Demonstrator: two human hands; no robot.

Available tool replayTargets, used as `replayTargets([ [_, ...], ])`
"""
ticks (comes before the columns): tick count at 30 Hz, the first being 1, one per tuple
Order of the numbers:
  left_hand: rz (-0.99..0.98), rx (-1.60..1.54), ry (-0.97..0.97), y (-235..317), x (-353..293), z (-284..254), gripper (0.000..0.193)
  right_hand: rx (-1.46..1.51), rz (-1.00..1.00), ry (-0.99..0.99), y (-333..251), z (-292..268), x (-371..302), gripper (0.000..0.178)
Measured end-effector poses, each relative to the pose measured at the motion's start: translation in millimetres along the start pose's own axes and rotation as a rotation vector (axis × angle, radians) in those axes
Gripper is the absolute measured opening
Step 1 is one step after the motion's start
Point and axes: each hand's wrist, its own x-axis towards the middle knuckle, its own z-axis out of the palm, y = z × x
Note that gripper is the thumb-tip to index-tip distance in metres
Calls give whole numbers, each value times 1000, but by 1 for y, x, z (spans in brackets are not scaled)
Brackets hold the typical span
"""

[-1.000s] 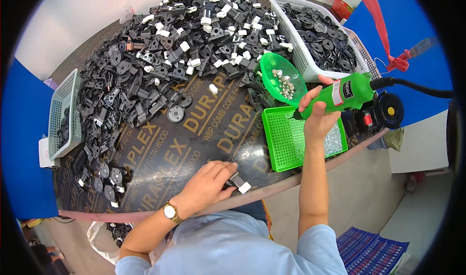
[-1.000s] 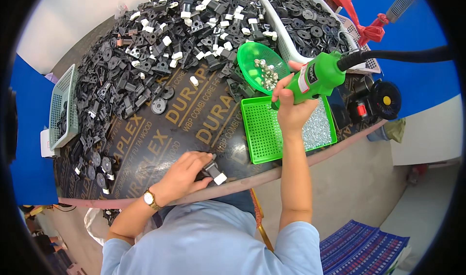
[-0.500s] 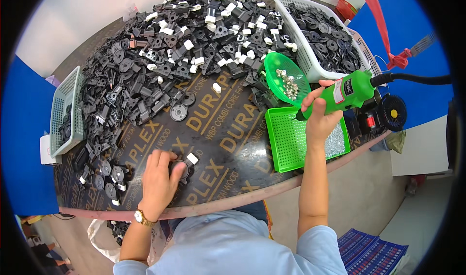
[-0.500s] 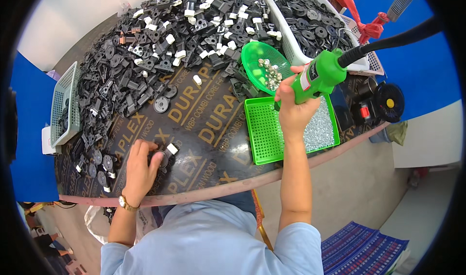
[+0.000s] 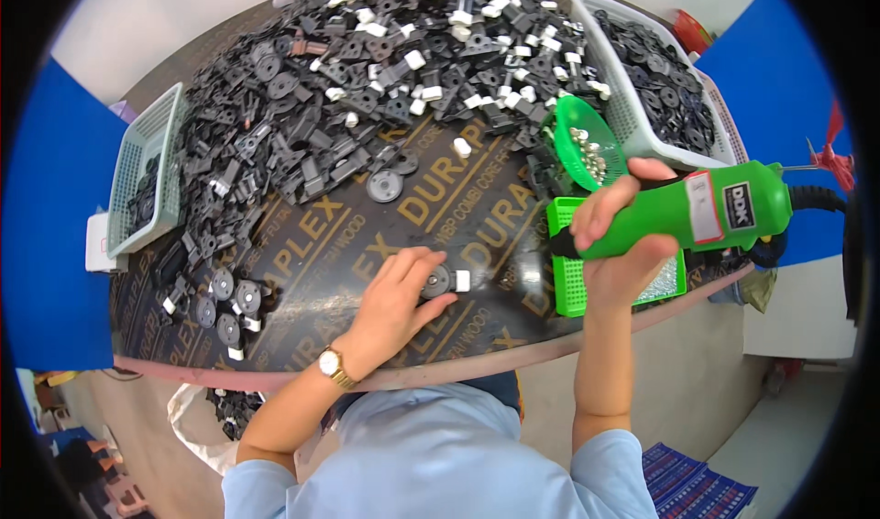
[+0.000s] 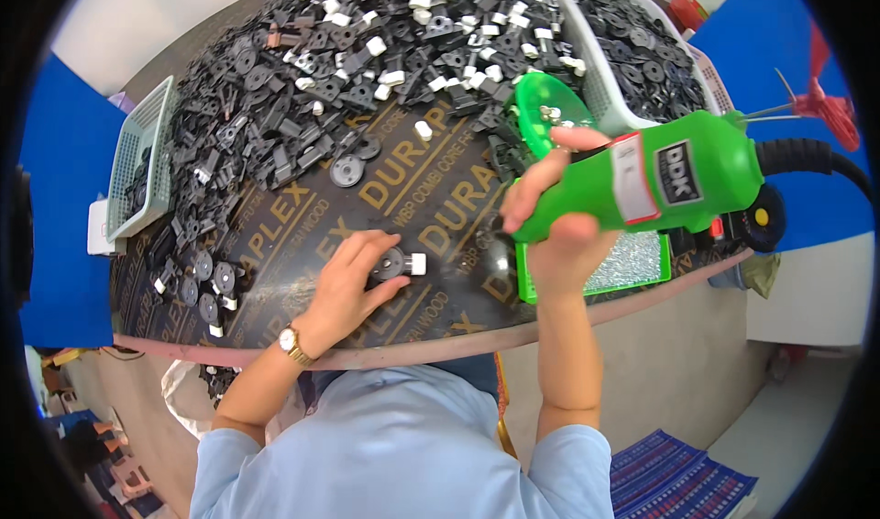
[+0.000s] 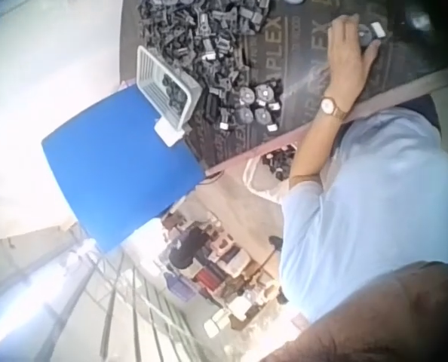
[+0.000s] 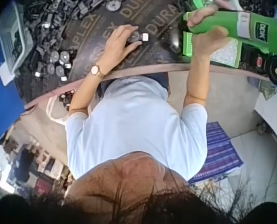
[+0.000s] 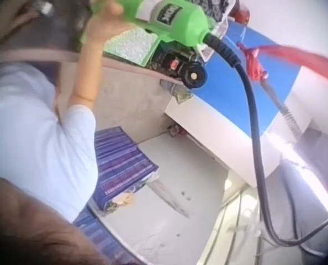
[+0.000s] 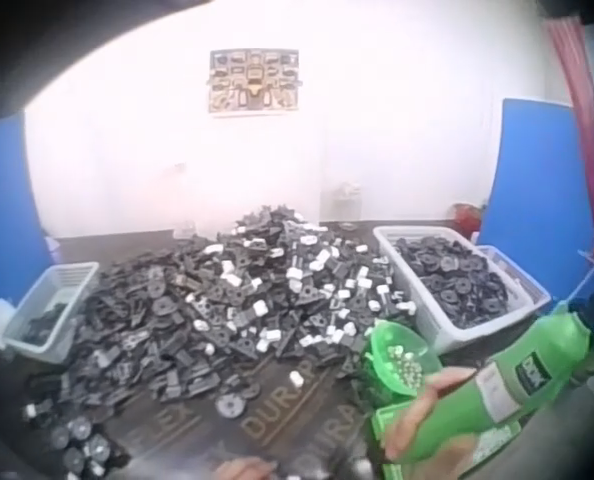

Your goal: Assembling small circular plastic components using an electric screwdriver and screws.

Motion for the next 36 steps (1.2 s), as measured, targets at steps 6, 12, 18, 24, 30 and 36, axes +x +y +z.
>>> replayTargets([
  [6,44,26,72,-7,2,4,44,156,127,-125,10,54,-24,83],
  [12,51,59,68,-11,-1,4,46,198,223,-204,17,70,-29,81],
  [18,66,52,67,-13,-2,5,45,147,222,-211,21,75,-29,81],
  [24,78,58,62,-14,-2,4,45,131,202,-192,22,76,-29,82],
  [30,82,58,66,-13,-1,4,43,108,192,-239,27,73,-33,79],
  [36,137,41,75,-14,0,5,42,113,183,-148,30,85,-47,54],
])
